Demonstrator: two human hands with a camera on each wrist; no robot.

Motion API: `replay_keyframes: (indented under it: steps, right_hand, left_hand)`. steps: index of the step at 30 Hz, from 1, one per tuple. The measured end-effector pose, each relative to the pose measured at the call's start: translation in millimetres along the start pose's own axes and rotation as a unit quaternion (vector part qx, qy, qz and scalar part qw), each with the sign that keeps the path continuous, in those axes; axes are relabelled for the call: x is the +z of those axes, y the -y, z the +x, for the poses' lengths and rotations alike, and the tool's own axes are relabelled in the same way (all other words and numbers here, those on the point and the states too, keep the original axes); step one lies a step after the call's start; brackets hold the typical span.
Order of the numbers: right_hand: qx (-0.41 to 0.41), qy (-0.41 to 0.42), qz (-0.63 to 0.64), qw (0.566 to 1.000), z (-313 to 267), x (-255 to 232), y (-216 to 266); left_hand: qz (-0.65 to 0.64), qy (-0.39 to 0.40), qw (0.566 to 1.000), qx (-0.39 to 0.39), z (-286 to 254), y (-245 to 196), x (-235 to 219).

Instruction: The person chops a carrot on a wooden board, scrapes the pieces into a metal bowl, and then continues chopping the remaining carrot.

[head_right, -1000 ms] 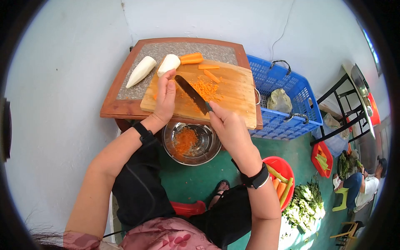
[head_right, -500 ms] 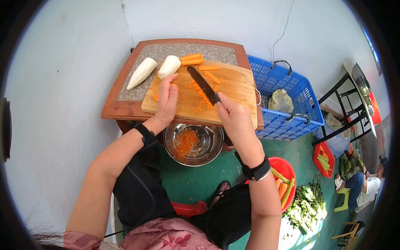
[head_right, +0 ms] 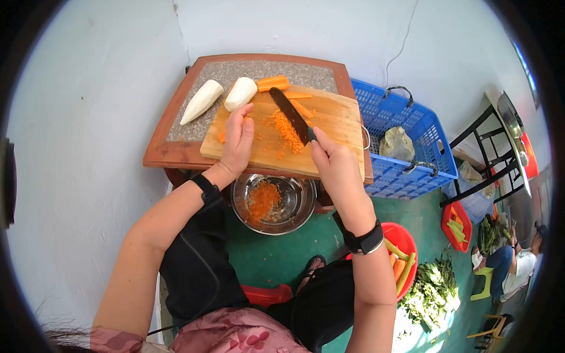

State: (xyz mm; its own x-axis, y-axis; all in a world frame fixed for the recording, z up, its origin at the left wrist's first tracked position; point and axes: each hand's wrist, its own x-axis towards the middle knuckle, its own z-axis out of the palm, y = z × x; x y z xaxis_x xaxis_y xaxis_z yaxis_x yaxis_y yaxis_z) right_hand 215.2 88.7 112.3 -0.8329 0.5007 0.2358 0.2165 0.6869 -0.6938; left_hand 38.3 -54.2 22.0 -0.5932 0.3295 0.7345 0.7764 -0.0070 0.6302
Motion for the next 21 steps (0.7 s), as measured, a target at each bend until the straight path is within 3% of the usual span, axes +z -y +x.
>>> replay_keyframes:
  steps: [6,9,15,21]
  right_hand:
    - [-0.131,-0.053,0.005,0.990,8,18,-32]
    - [-0.039,-0.030,0.012,0.999,3,3,-9]
    - [-0.102,-0.059,-0.020,0.993,7,13,-25]
    - [-0.065,-0.062,0.011,0.996,8,8,-18]
  left_hand:
    - [0.000,0.007,1.000,-0.004,1,-2,-1]
    - [0.003,0.006,1.000,-0.003,1,-1,-1]
    - [0.010,0.007,1.000,-0.007,1,-1,-1]
    - [0.010,0.006,1.000,-0.007,0,0,0]
